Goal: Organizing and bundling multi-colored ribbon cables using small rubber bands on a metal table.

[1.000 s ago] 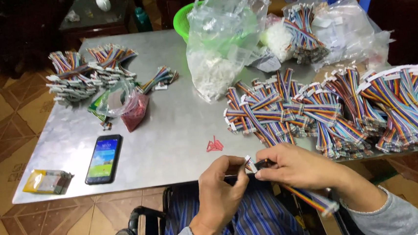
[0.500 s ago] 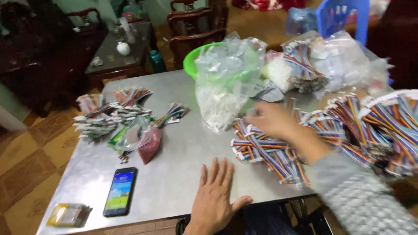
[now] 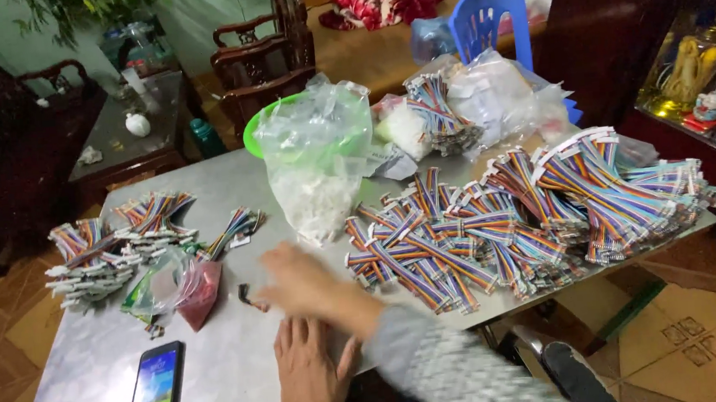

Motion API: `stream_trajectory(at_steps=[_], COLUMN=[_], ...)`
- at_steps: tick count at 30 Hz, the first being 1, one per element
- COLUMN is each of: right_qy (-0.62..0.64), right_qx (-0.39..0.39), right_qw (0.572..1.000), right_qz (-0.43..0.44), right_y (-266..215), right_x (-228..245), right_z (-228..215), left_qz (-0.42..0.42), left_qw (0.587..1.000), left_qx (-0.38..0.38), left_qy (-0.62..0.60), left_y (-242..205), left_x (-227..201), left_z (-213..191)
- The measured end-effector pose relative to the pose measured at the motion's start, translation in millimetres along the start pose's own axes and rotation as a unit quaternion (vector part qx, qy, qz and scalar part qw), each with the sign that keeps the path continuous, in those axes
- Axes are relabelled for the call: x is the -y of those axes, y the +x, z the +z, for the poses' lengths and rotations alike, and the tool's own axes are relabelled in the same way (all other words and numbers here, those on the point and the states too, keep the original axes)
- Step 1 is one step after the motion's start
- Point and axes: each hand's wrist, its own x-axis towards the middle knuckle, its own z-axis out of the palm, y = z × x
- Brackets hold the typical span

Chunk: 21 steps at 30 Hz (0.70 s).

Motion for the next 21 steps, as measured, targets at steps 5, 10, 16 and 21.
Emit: stream_trajectory(at_steps=[5,10,16,21], right_qy=[-0.068,-0.120,-0.118,-0.170], right_qx=[-0.038,0.058,-0.016,-0.150], right_qw=[0.995,0.986,0.993,0.972], right_qz=[0.064,0.101,0.015,0.063], right_y=[-83.5,-122.8,-136.7,-138.5], right_x=[-106.4,-158.4,-162.0,-158.2], right_z=[-105.9,-161.2,-138.2,-103.2], left_qz=[0.008,-0.020,-0.161,-0.083], left_qw=[0.991,0.951,0.929,0.982], left_qx=[-0.091,0.149,0.153,0.044], left_qy=[-0.094,-0.270,-0.297,-0.163], left_y=[-8.2,21.6,54.9,59.4], left_x=[-16.5,-103.5,-128.6,-114.4], left_z=[11.9,2.8,44.0,76.1])
